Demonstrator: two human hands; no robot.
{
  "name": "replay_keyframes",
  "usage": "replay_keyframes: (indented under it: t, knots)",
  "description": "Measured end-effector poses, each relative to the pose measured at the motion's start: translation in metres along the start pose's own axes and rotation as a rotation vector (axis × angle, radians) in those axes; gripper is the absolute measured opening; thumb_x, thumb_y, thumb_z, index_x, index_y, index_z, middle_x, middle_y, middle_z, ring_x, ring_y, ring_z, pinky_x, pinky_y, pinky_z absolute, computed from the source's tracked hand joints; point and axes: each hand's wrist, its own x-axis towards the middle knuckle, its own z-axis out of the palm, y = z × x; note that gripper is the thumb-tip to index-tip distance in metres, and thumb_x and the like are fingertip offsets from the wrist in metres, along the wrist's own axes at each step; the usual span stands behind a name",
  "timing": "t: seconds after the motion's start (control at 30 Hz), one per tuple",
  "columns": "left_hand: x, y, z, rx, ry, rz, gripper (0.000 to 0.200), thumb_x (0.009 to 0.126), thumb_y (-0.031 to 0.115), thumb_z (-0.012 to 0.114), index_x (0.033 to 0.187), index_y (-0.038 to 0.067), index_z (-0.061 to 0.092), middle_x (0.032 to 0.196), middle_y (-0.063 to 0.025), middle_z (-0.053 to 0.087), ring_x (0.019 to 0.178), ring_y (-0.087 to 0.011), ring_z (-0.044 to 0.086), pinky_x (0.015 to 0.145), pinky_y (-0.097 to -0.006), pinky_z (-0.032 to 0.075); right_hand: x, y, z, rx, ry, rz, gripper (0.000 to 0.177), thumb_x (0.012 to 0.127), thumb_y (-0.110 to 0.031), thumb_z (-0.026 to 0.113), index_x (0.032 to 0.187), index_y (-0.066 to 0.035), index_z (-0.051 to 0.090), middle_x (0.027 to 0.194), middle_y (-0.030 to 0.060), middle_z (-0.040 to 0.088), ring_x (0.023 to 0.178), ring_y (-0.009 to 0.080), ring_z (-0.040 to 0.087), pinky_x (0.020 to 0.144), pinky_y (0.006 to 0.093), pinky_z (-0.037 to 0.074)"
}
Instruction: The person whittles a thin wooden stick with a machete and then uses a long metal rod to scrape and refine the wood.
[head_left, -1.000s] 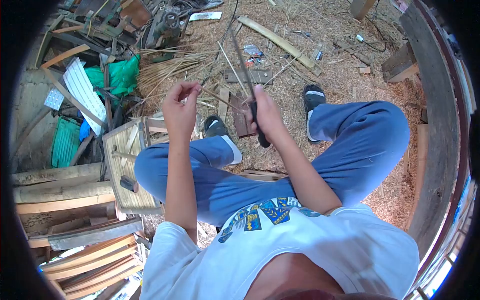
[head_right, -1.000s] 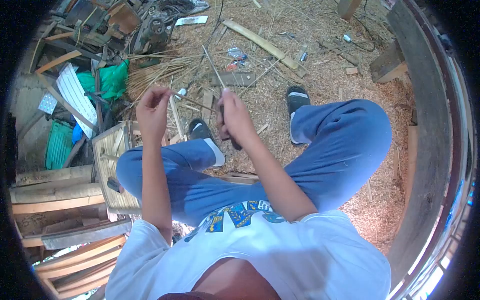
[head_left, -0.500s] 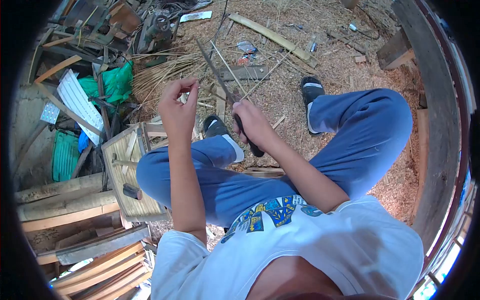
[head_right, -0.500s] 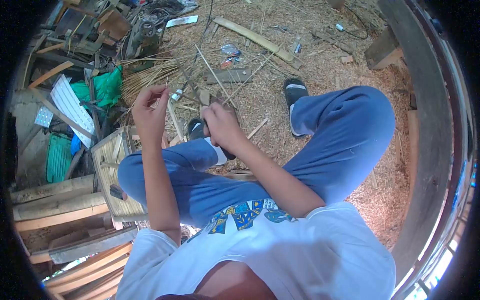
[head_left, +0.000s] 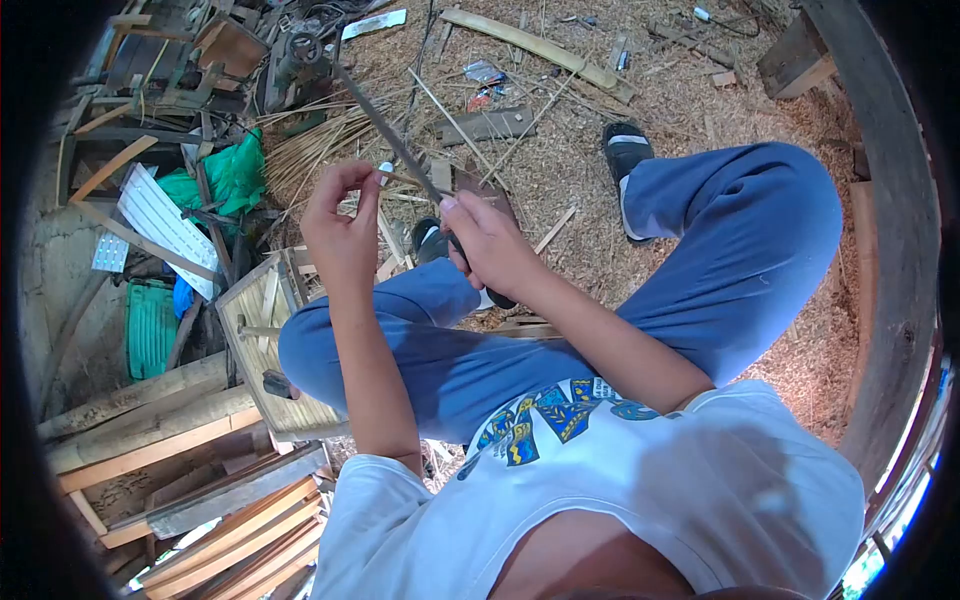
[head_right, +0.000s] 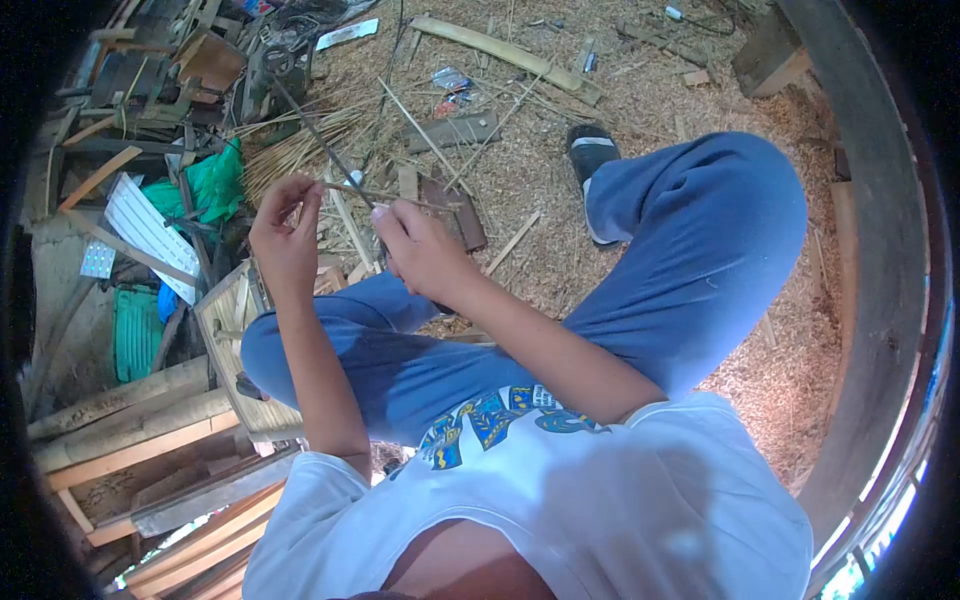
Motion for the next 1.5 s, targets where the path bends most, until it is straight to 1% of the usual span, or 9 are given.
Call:
replay_keyframes:
  t: [0.17,0.27,0.37,0.47,0.73,0.87,0.97,1.07,1.5]
  knots:
    - [0.000,-0.006,-0.008,0.153,-0.097,0.042,0.010,0.094,0.009,0.076,0.098,0.000,0.072,0.091,-0.0026,0.072,0.090,-0.0091,0.065,0.087,-0.0255,0.052,-0.006,-0.002,0.000,0.089,-0.027,-0.026,0.042,0.111,-0.046,0.039,0.101,-0.007,0.052,0.062,0.0026,0.051,0.043,0.0109,0.046,0.042,0.0264,0.039]
    - [-0.001,0.004,-0.005,0.156,-0.092,-0.034,0.010,0.094,0.008,0.076,0.095,0.000,0.071,0.090,-0.0025,0.072,0.089,-0.0086,0.065,0.086,-0.0250,0.052,-0.010,-0.007,0.000,0.213,-0.012,-0.069,0.042,0.110,-0.044,0.043,0.095,-0.007,0.052,0.057,0.0022,0.050,0.042,0.0125,0.050,0.040,0.0308,0.040]
    - [0.000,0.002,-0.001,0.078,-0.061,-0.042,0.008,0.090,0.004,0.076,0.092,-0.002,0.071,0.085,-0.0069,0.072,0.081,-0.0119,0.067,0.078,-0.0266,0.051,-0.006,-0.006,-0.004,0.193,-0.022,-0.021,0.044,0.111,-0.047,0.039,0.100,-0.006,0.052,0.060,0.0019,0.049,0.042,0.0104,0.045,0.040,0.0268,0.038]
    - [-0.001,0.008,0.000,0.074,-0.094,-0.076,0.013,0.093,0.007,0.076,0.089,-0.002,0.068,0.088,-0.0029,0.072,0.088,-0.0075,0.065,0.084,-0.0248,0.051,-0.004,0.001,-0.006,0.133,-0.033,0.063,0.046,0.111,-0.048,0.040,0.099,-0.005,0.053,0.059,0.0023,0.049,0.042,0.0108,0.044,0.041,0.0278,0.038]
    - [-0.006,0.018,-0.002,0.089,-0.175,-0.042,0.011,0.090,0.005,0.077,0.090,-0.003,0.069,0.085,-0.0065,0.072,0.080,-0.0107,0.064,0.076,-0.0272,0.049,-0.003,0.014,0.001,-0.061,0.024,-0.128,0.047,0.110,-0.048,0.043,0.094,-0.005,0.053,0.060,0.0028,0.052,0.045,0.0106,0.047,0.043,0.0306,0.039]
    - [-0.012,0.024,-0.005,0.058,-0.204,-0.131,0.011,0.092,0.003,0.075,0.088,-0.003,0.068,0.086,-0.0027,0.070,0.087,-0.0088,0.064,0.082,-0.0247,0.049,-0.003,0.021,0.005,-0.168,0.078,-0.214,0.047,0.110,-0.046,0.046,0.092,-0.003,0.053,0.062,0.0095,0.056,0.054,0.0214,0.057,0.054,0.0393,0.045]
    - [-0.015,0.023,-0.010,0.092,-0.200,-0.102,0.009,0.090,0.003,0.076,0.089,-0.003,0.069,0.084,-0.0034,0.070,0.081,-0.0087,0.062,0.076,-0.0248,0.048,-0.007,0.015,0.005,-0.255,0.108,-0.277,0.045,0.109,-0.043,0.048,0.092,-0.001,0.053,0.068,0.0181,0.059,0.065,0.0363,0.061,0.064,0.0472,0.046]
    - [-0.019,0.018,-0.014,0.055,-0.198,-0.075,0.008,0.090,0.003,0.075,0.089,-0.003,0.069,0.084,-0.0034,0.070,0.082,-0.0085,0.062,0.077,-0.0241,0.048,-0.008,0.015,0.005,-0.255,0.080,-0.224,0.044,0.108,-0.041,0.048,0.093,0.000,0.054,0.073,0.0231,0.061,0.071,0.0453,0.059,0.067,0.0509,0.045]
    - [-0.039,0.002,-0.024,-0.005,-0.141,-0.073,0.012,0.089,-0.008,0.073,0.085,-0.003,0.063,0.086,-0.0055,0.069,0.085,-0.0106,0.063,0.080,-0.0249,0.050,-0.007,0.023,0.013,-0.319,-0.010,-0.216,0.045,0.108,-0.042,0.048,0.094,0.000,0.054,0.072,0.0245,0.058,0.072,0.0468,0.059,0.066,0.0517,0.045]
